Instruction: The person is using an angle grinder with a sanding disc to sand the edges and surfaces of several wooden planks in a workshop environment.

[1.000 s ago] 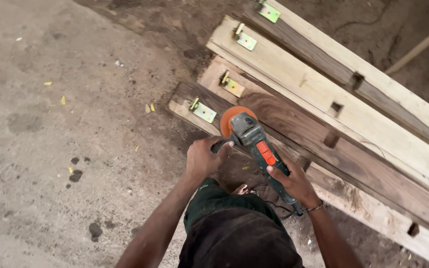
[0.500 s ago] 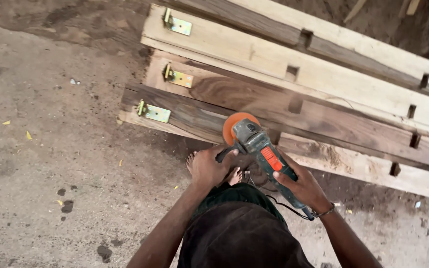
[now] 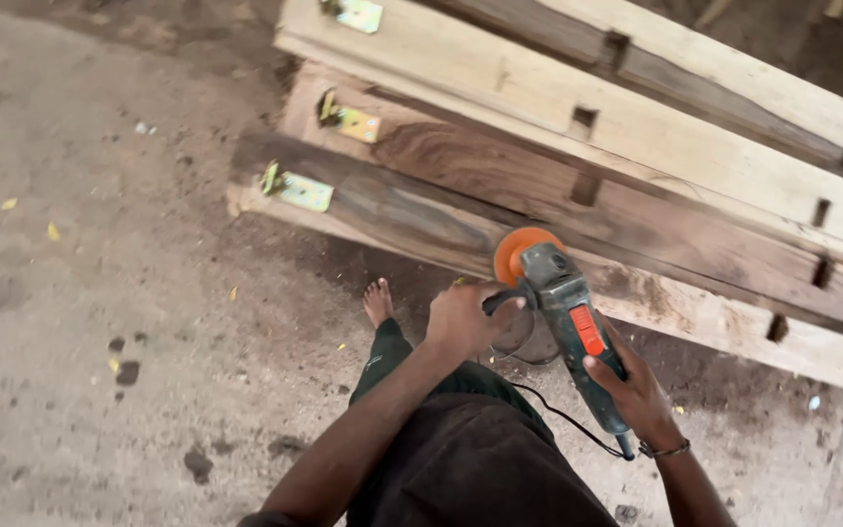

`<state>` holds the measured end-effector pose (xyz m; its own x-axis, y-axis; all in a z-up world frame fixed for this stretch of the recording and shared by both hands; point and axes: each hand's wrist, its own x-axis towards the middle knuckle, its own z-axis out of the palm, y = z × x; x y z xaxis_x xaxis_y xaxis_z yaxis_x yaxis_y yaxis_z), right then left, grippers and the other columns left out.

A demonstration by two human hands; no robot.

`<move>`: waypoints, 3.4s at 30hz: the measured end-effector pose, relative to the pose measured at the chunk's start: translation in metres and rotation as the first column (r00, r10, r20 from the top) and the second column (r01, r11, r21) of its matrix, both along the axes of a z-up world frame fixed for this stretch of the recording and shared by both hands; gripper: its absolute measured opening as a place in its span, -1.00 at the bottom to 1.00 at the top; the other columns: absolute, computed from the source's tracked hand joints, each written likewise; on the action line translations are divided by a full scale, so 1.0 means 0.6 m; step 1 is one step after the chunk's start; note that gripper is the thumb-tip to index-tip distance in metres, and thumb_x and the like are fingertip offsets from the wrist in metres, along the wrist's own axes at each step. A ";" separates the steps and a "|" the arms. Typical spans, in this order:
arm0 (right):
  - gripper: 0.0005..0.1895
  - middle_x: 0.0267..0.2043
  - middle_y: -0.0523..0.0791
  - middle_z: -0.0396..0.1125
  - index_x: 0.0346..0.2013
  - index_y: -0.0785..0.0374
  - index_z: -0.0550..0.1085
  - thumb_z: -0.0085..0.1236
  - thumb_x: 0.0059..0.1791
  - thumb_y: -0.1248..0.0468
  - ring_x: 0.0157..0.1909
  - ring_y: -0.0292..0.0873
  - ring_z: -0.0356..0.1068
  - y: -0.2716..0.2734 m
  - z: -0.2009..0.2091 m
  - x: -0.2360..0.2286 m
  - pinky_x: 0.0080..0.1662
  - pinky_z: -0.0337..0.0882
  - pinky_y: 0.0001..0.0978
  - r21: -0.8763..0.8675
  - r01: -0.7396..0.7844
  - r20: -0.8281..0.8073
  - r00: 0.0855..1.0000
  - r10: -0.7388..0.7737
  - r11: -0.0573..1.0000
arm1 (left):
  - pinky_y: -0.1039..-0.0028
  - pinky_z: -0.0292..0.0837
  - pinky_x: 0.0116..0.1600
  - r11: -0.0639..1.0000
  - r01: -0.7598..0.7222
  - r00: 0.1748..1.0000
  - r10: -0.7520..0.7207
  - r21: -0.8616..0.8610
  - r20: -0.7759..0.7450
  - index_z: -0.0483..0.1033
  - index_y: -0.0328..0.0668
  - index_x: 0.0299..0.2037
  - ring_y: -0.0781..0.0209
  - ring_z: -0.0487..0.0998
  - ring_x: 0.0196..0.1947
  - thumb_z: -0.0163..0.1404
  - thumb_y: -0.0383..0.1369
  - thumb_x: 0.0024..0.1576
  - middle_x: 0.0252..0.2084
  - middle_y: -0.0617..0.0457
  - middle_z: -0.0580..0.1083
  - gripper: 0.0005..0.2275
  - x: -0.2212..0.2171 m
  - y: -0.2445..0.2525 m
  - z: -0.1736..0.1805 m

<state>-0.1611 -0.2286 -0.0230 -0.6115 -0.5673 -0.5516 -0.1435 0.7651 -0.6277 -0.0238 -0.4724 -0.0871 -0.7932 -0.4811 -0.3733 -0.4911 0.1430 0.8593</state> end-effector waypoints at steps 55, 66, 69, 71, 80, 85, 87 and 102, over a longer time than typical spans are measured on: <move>-0.08 0.26 0.05 0.41 0.48 0.14 0.17 0.18 -0.10 -0.11 0.19 -0.05 0.42 -0.235 0.001 0.071 0.19 0.35 -0.28 0.040 -0.321 0.064 0.946 0.318 0.946 | 0.29 0.55 -0.30 0.906 -0.424 0.905 0.424 -0.015 0.045 0.68 -0.06 -0.09 0.06 0.68 -0.45 0.20 -0.07 0.06 -0.37 -0.08 0.64 -0.67 0.204 -0.110 0.005; -0.10 0.36 0.08 0.28 0.48 0.17 0.14 0.15 -0.08 -0.09 0.32 -0.07 0.33 -0.090 0.013 0.058 0.22 0.32 -0.21 0.122 -0.116 0.029 0.993 0.113 0.986 | 0.29 0.55 -0.13 0.973 -0.228 0.971 0.231 0.041 -0.067 0.68 -0.08 -0.13 0.01 0.69 -0.34 0.14 -0.04 0.10 -0.37 -0.09 0.63 -0.67 0.124 -0.049 0.016; -0.11 0.37 0.08 0.27 0.48 0.17 0.12 0.11 -0.06 -0.09 0.32 -0.03 0.33 -0.056 0.017 0.065 0.20 0.35 -0.17 0.141 -0.056 0.040 0.998 0.051 0.988 | 0.28 0.56 -0.14 0.984 -0.167 0.981 0.172 0.061 -0.089 0.68 -0.09 -0.14 -0.01 0.68 -0.31 0.13 -0.06 0.09 -0.34 -0.10 0.63 -0.68 0.108 -0.031 0.013; -0.13 0.36 0.09 0.29 0.48 0.18 0.12 0.10 -0.05 -0.09 0.32 0.01 0.34 -0.036 0.008 0.071 0.21 0.34 -0.15 0.120 -0.038 0.037 0.999 0.034 0.992 | 0.27 0.56 -0.17 0.988 -0.135 0.987 0.142 0.079 -0.081 0.67 -0.09 -0.13 -0.03 0.68 -0.29 0.14 -0.06 0.09 -0.32 -0.11 0.62 -0.68 0.108 -0.027 0.014; -0.10 0.52 0.17 0.05 0.50 0.27 0.07 0.12 0.01 -0.11 0.49 0.10 0.08 -0.217 -0.041 0.116 0.34 0.15 -0.11 -0.142 -0.360 -0.018 0.932 0.361 0.922 | 0.36 0.60 -0.40 0.955 -0.293 0.952 0.288 0.040 0.106 0.68 -0.04 -0.11 0.13 0.69 -0.46 0.19 -0.17 0.04 -0.10 -0.02 0.61 -0.73 0.228 -0.147 -0.003; -0.15 0.48 0.15 0.15 0.49 0.27 0.11 0.07 0.04 -0.09 0.48 0.04 0.17 -0.231 -0.048 0.127 0.35 0.17 -0.15 -0.173 -0.371 0.041 0.923 0.383 0.913 | 0.39 0.59 -0.28 0.915 -0.401 0.916 0.399 -0.040 -0.046 0.70 -0.17 -0.15 0.20 0.72 -0.41 0.22 -0.19 0.07 -0.36 -0.08 0.67 -0.74 0.250 -0.171 0.008; -0.15 0.46 0.15 0.17 0.49 0.26 0.11 0.08 0.03 -0.09 0.45 0.03 0.19 -0.210 -0.030 0.127 0.32 0.20 -0.16 -0.122 -0.327 0.055 0.940 0.335 0.937 | 0.39 0.59 -0.30 0.915 -0.400 0.916 0.397 -0.053 -0.058 0.69 -0.19 -0.15 0.16 0.72 -0.40 0.23 -0.19 0.07 -0.33 -0.10 0.66 -0.73 0.238 -0.150 0.001; -0.12 0.26 0.10 0.38 0.48 0.14 0.14 0.06 -0.05 -0.16 0.25 0.00 0.42 -0.005 0.038 0.073 0.16 0.39 -0.17 0.157 -0.056 0.001 0.998 0.057 0.986 | 0.04 0.34 0.01 0.967 -0.208 0.958 0.170 -0.149 -0.229 0.67 -0.19 -0.20 0.01 0.69 -0.34 0.21 -0.20 0.09 -0.43 -0.06 0.62 -0.76 0.093 0.006 0.032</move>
<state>-0.1175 -0.2317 -0.0002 -0.5831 -0.5073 -0.6345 -0.1910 0.8448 -0.4999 0.0318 -0.4689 -0.0677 -0.7337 -0.6713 -0.1053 -0.3315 0.2183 0.9179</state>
